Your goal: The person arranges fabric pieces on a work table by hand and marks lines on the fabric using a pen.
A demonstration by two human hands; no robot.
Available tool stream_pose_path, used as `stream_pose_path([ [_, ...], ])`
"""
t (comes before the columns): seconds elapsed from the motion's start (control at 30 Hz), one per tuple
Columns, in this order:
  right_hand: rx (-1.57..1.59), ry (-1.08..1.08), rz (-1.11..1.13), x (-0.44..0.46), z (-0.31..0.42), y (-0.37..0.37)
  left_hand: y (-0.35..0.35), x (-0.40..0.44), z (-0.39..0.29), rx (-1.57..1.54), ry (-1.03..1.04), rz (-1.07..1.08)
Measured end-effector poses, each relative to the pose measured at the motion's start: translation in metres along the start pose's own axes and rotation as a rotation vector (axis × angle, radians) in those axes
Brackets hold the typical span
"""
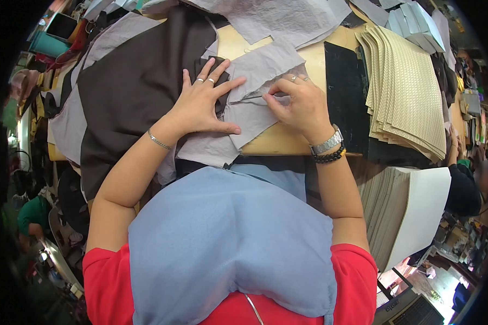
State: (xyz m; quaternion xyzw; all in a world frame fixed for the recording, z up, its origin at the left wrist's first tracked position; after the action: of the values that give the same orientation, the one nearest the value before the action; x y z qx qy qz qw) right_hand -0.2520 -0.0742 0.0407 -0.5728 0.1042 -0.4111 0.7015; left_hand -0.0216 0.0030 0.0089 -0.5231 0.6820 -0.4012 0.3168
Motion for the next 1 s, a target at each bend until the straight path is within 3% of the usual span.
stream_pose_path([
  [1.0, -0.036, -0.014, -0.028, -0.0034, -0.0011, 0.0004, 0.0005, 0.0003, -0.0003, -0.032, 0.011, -0.006],
])
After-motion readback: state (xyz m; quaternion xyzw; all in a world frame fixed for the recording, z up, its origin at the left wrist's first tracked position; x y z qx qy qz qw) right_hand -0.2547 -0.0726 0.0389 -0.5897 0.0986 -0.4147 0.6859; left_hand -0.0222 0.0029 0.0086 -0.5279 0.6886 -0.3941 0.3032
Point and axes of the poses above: each hand's wrist, its own x-axis towards the middle knuckle, its own y-axis out of the palm, z = x × y, the point moved 1 cm from there along x, towards the middle knuckle, and after that the axes turned 9 degrees about -x, right-handed, at the moved point
